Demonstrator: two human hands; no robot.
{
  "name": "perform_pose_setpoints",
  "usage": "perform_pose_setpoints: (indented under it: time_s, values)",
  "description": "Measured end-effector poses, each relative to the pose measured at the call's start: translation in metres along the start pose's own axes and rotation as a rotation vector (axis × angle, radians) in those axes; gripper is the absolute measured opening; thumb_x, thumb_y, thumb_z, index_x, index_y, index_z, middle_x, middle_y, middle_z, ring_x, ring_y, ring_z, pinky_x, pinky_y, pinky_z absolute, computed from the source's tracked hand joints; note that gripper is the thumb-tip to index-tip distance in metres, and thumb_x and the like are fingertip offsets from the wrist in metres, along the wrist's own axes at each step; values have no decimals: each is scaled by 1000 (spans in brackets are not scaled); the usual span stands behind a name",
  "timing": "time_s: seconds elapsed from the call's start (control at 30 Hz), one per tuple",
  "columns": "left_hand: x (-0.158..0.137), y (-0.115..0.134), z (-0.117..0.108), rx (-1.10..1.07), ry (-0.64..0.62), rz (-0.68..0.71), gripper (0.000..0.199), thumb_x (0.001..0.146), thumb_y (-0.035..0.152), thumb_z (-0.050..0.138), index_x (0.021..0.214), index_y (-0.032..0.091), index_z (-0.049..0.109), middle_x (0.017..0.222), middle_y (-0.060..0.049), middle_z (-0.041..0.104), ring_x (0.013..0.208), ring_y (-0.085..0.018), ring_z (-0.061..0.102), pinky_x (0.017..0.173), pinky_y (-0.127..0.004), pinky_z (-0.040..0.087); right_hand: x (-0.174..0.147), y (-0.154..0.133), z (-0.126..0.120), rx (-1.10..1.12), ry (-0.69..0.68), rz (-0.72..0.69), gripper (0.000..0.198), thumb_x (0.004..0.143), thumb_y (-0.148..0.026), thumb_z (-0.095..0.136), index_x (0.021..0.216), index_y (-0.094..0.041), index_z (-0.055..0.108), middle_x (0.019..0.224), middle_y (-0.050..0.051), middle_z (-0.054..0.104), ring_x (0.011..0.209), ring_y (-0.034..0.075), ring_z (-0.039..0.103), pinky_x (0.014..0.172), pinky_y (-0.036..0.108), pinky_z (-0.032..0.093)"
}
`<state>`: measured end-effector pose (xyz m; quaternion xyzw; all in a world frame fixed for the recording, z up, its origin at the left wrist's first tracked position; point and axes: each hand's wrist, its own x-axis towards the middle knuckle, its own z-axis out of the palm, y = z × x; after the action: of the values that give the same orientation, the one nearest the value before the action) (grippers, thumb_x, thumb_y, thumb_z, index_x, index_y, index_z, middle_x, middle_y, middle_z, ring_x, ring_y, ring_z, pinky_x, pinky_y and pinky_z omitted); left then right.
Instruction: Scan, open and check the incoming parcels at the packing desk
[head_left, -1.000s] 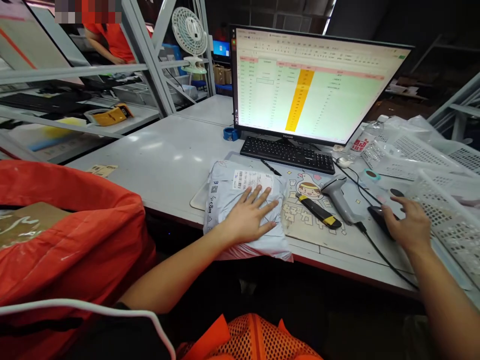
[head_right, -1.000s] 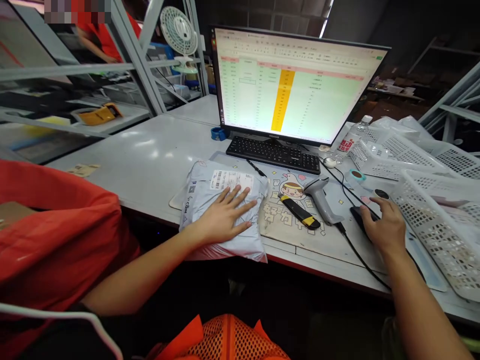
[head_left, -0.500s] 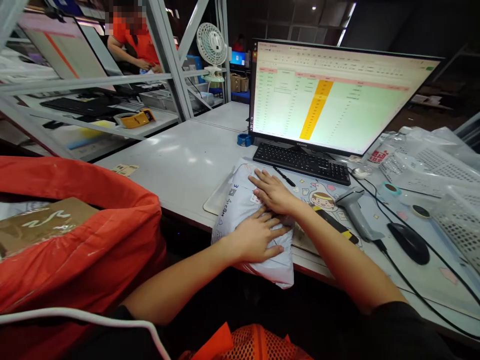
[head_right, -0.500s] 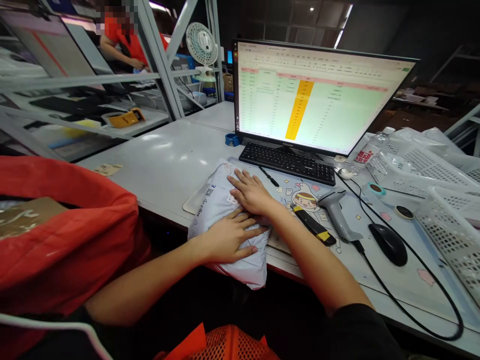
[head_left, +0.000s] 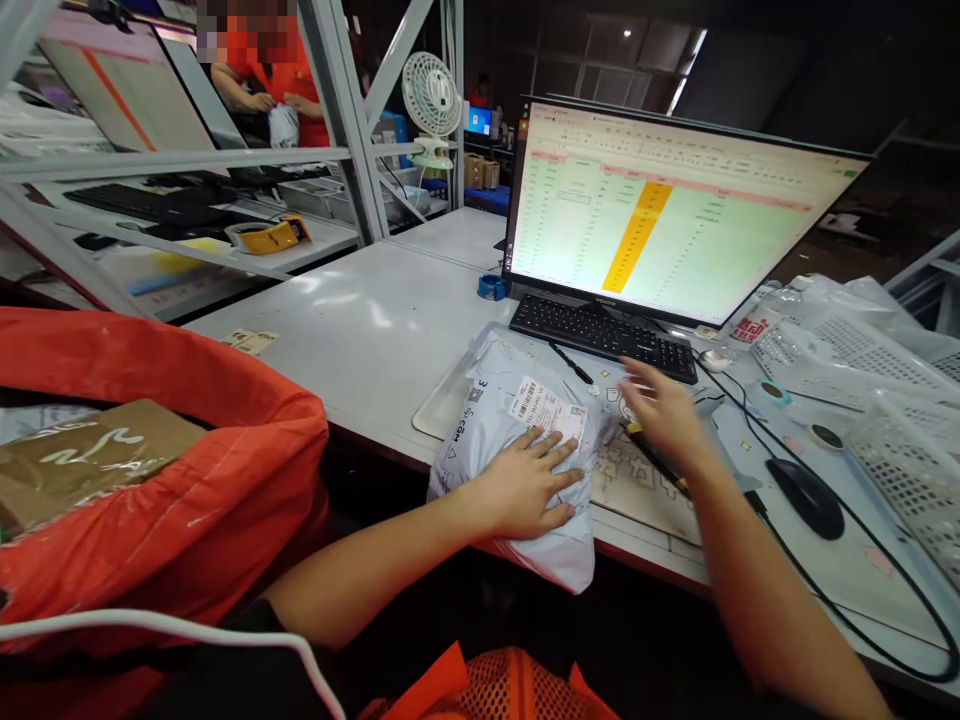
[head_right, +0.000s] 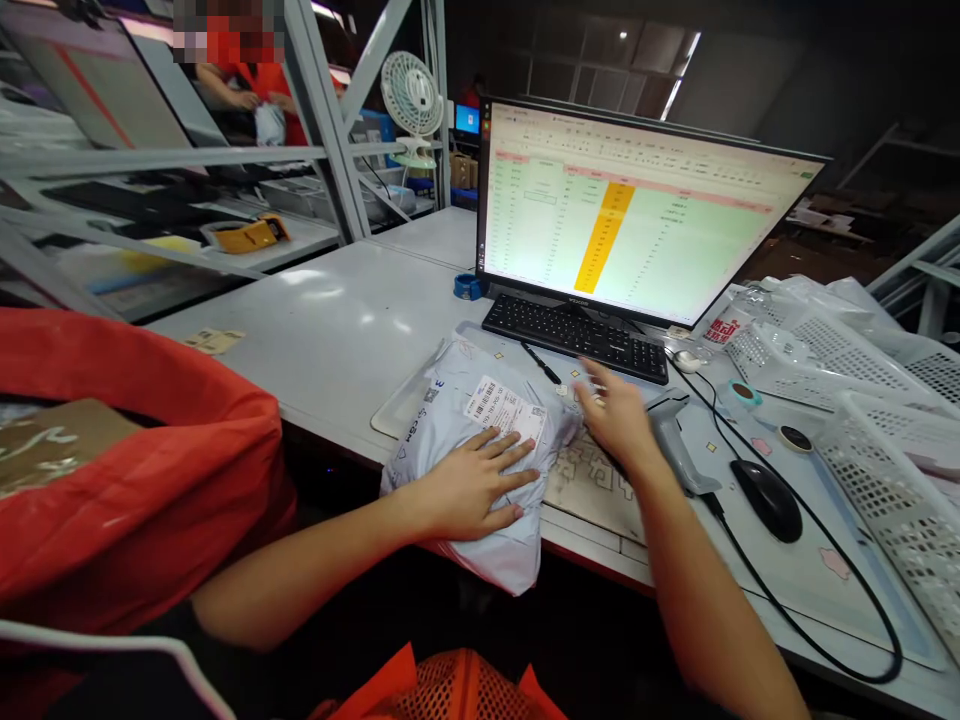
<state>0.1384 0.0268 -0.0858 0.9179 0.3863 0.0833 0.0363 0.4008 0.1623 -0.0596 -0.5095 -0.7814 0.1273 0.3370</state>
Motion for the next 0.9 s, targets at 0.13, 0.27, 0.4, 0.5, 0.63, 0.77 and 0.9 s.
perform_pose_setpoints:
  time_s: [0.13, 0.27, 0.4, 0.5, 0.63, 0.77, 0.9]
  values:
    - [3, 3, -1, 19, -1, -4, 57, 108, 54, 53, 155, 24, 59, 170, -15, 40, 158, -37, 40, 132, -55, 28, -48, 63, -58, -556, 108, 425, 69, 89, -63, 64, 132, -9, 71, 114, 29, 75, 107, 48, 73, 90, 63, 60]
    - [5, 5, 0, 39, 2, -14, 56, 108, 53, 52, 155, 24, 59, 170, -14, 41, 158, -36, 40, 132, -53, 28, -62, 79, -48, -636, -37, 595, 58, 82, -53, 68, 122, -11, 69, 105, 29, 74, 101, 48, 73, 84, 61, 60]
    - [4, 5, 1, 48, 17, -20, 54, 108, 53, 52, 154, 26, 60, 170, -12, 42, 158, -35, 41, 132, -52, 28, -46, 61, -47, -546, 17, 639, 30, 77, -38, 69, 99, -17, 69, 88, 21, 74, 91, 41, 74, 78, 53, 60]
    - [3, 4, 3, 36, 16, -23, 55, 108, 53, 52, 154, 25, 60, 170, -13, 41, 158, -36, 40, 131, -53, 29, -42, 29, -75, -377, -64, 579, 29, 85, -48, 66, 80, -20, 65, 70, 12, 69, 69, 29, 70, 60, 38, 56]
    - [3, 5, 3, 25, 29, -20, 54, 108, 53, 53, 153, 24, 61, 170, -14, 41, 158, -37, 41, 131, -54, 29, -53, -44, -112, 92, -350, 398, 49, 87, -66, 71, 86, -18, 66, 65, 4, 64, 48, 16, 55, 42, 26, 39]
    - [3, 5, 4, 16, 29, -32, 54, 107, 52, 55, 153, 24, 61, 170, -14, 41, 159, -37, 39, 132, -54, 28, -54, -107, -117, 117, -527, 204, 47, 85, -66, 74, 90, -20, 69, 61, -1, 59, 45, 12, 47, 43, 25, 35]
    - [1, 4, 6, -9, 54, -32, 54, 106, 50, 58, 153, 24, 62, 170, -15, 41, 158, -37, 41, 132, -54, 29, -43, -101, -103, 1, -463, 116, 41, 90, -61, 67, 93, -20, 73, 67, 1, 65, 55, 15, 55, 51, 26, 40]
